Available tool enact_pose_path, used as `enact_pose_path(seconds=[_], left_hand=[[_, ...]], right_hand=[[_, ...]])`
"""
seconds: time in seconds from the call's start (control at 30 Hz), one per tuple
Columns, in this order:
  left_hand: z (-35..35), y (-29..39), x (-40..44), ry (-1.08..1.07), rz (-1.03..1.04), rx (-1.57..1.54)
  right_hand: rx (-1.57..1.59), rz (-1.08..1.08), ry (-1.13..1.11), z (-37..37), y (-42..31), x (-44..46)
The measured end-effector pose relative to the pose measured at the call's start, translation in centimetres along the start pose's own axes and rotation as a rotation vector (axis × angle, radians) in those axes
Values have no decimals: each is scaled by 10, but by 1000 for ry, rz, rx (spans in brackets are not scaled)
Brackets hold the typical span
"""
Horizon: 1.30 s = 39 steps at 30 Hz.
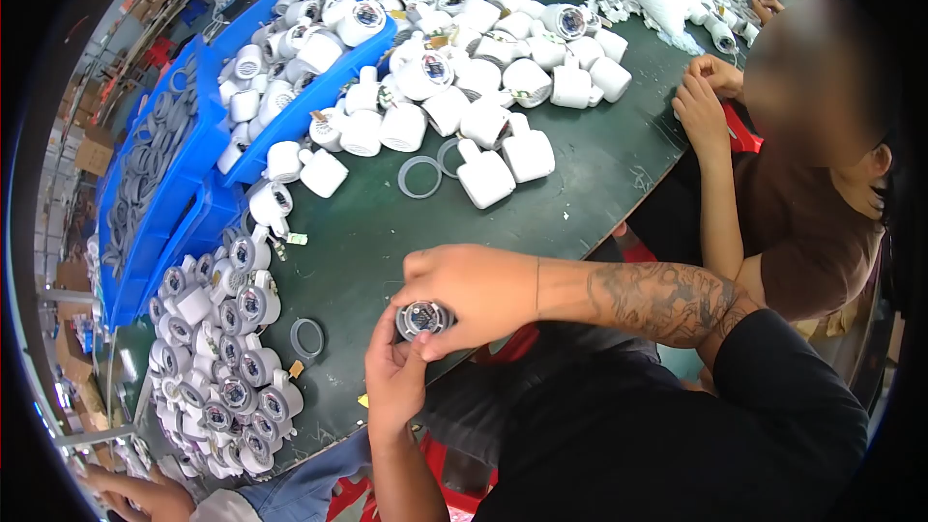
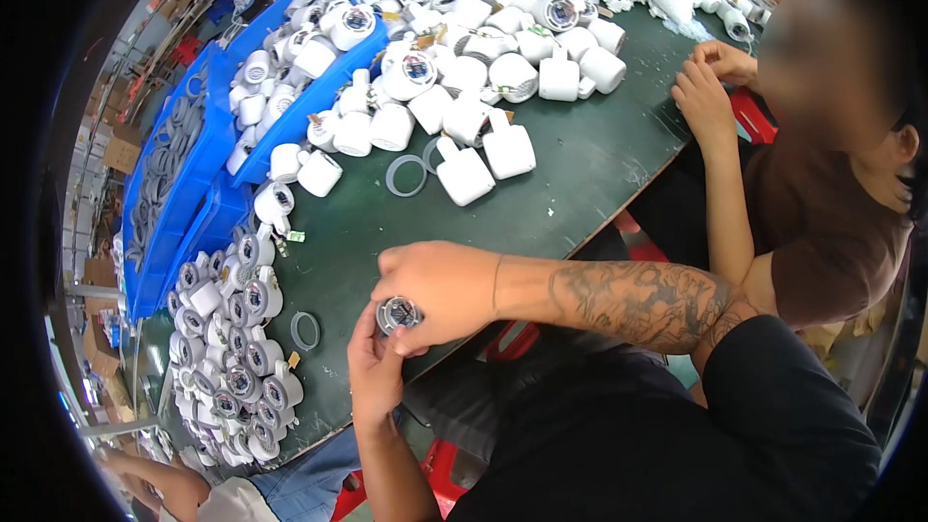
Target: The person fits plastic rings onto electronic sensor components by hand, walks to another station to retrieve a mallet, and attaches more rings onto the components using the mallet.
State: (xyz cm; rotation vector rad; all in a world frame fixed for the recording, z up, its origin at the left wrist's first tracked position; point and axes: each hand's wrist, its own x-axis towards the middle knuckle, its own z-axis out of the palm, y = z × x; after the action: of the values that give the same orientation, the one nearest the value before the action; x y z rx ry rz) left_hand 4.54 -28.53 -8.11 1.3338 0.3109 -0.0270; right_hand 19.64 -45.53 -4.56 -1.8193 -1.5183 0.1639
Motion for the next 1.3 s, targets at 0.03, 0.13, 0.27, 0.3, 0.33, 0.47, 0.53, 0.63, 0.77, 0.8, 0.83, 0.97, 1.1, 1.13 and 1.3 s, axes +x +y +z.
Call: enact_pose_path(seconds=[0.03,0.13,0.27,0.3,0.33,0.47,0.53,0.63,0.77,0.8,0.83,0.97,1.1,1.13,1.3], left_hand=[[0,2,0,10,11,-2],[2,7,1,-30,-43,44],[5,9,3,9,-72,36],[4,10,2,-14,-74,63],[3,11,3,-36,-68,94],[-1,13,5,-75,-72,113],[4,14,1,-25,-12,138],[9,5,-12,51,88,215],[-7,12,-33,251,371,821],[-14,20,-41,315,399,929],[-22,28,-47,376,423,1037],[-61,48,-66,584,291,1023],[-91,56,-71,624,273,839],[-93,60,-66,606,322,897],[-107,74,-23,571,416,1188]], right_hand=[[195,185,18,0,3,1],[393,488,-4,3,13,4],[347,620,-39,5,14,6],[288,591,-17,8,12,5],[301,582,-25,8,14,6],[404,682,-79,5,17,7],[308,646,-26,3,9,8],[274,656,-102,10,-1,16],[341,566,-72,42,15,50],[309,437,10,58,18,61],[278,314,90,75,19,70],[18,61,-106,106,10,105],[-126,-6,-158,112,11,101],[-209,-4,-151,112,10,96],[-320,-72,8,88,6,25]])
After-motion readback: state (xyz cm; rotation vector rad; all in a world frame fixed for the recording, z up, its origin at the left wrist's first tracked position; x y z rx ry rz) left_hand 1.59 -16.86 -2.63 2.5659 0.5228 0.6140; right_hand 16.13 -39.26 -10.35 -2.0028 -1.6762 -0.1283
